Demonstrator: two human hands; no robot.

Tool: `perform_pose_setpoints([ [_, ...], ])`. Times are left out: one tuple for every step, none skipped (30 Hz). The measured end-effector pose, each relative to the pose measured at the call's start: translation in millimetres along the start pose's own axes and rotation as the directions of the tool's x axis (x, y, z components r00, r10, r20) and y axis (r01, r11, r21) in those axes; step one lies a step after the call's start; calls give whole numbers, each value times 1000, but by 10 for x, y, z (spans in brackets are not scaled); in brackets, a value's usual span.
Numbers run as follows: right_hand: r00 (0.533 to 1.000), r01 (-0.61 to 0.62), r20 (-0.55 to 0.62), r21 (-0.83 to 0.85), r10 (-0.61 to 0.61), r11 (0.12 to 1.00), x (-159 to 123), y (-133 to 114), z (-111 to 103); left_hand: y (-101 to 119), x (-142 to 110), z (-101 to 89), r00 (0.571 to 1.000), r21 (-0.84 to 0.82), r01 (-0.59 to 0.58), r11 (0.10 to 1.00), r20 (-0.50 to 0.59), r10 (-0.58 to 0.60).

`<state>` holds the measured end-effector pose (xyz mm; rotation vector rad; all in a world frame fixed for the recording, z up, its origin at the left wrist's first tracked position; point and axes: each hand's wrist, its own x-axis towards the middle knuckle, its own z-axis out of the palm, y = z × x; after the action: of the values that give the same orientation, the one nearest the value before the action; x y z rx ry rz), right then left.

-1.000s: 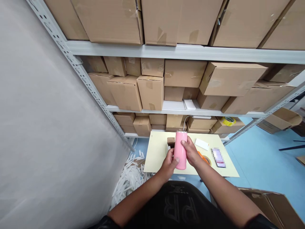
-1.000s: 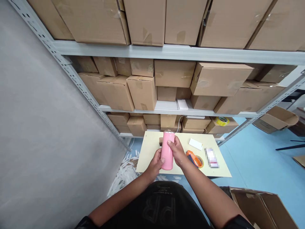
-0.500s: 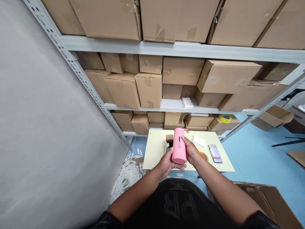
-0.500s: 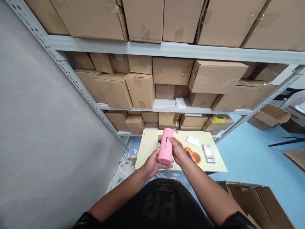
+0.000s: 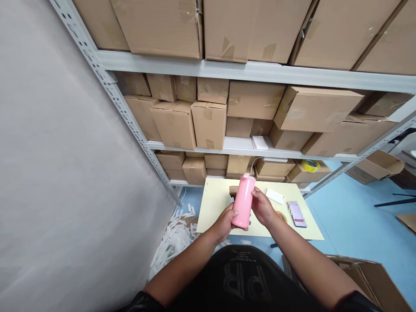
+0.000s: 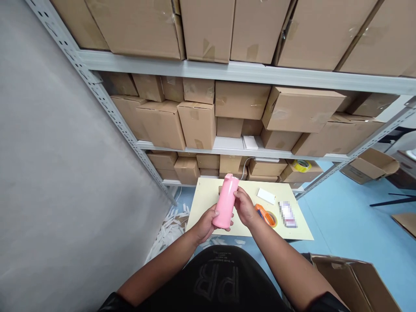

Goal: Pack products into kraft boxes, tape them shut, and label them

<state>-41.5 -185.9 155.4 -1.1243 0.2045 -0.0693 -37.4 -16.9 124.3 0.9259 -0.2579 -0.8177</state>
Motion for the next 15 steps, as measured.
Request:
perform_pose_setpoints([
  [1000, 12, 12, -17, -12, 1000, 5, -8, 5, -16, 1, -34, 1000, -4, 7, 1000, 18, -7],
  [1000, 19, 18, -32, -18, 999, 8, -10, 12, -37, 3, -62, 999, -4, 12, 1000, 30, -12],
  [1000, 21, 20, -48, -20, 999, 8, -7, 22, -61, 5, -83, 999, 8, 6, 1000, 36, -6],
  [1000, 26, 15, -67, -25, 997, 8, 1, 34, -88, 9, -99, 999, 37, -21, 999, 28, 20],
  [999, 36, 1, -92, -36, 995, 8, 14, 49, -115, 15, -110, 998, 88, -65, 994, 3, 65],
  [998, 52, -15, -121, -54, 991, 8, 31, 66, -140, 22, -117, 992, 157, -114, 981, -34, 121],
  [997, 68, -30, -154, -73, 986, 9, 51, 85, -162, 31, -122, 981, 239, -156, 958, -78, 179],
  [995, 81, -42, -188, -91, 979, 11, 73, 104, -177, 40, -126, 966, 319, -179, 931, -120, 228],
  [993, 91, -55, -221, -106, 971, 12, 94, 123, -184, 48, -130, 954, 384, -183, 905, -155, 258],
  [990, 99, -69, -250, -120, 963, 12, 111, 139, -181, 54, -134, 945, 426, -174, 888, -180, 272],
  [987, 109, -82, -270, -135, 957, 11, 122, 152, -169, 56, -140, 943, 446, -164, 880, -191, 273],
  [984, 123, -88, -275, -152, 954, 8, 122, 162, -147, 54, -146, 944, 439, -161, 884, -192, 267],
  [983, 136, -81, -262, -162, 955, 5, 112, 167, -117, 47, -154, 951, 402, -161, 901, -180, 251],
  [985, 143, -56, -232, -160, 962, 2, 91, 168, -82, 37, -162, 962, 338, -157, 928, -159, 221],
  [990, 135, -15, -189, -141, 973, 0, 62, 165, -44, 26, -171, 975, 257, -144, 956, -130, 182],
])
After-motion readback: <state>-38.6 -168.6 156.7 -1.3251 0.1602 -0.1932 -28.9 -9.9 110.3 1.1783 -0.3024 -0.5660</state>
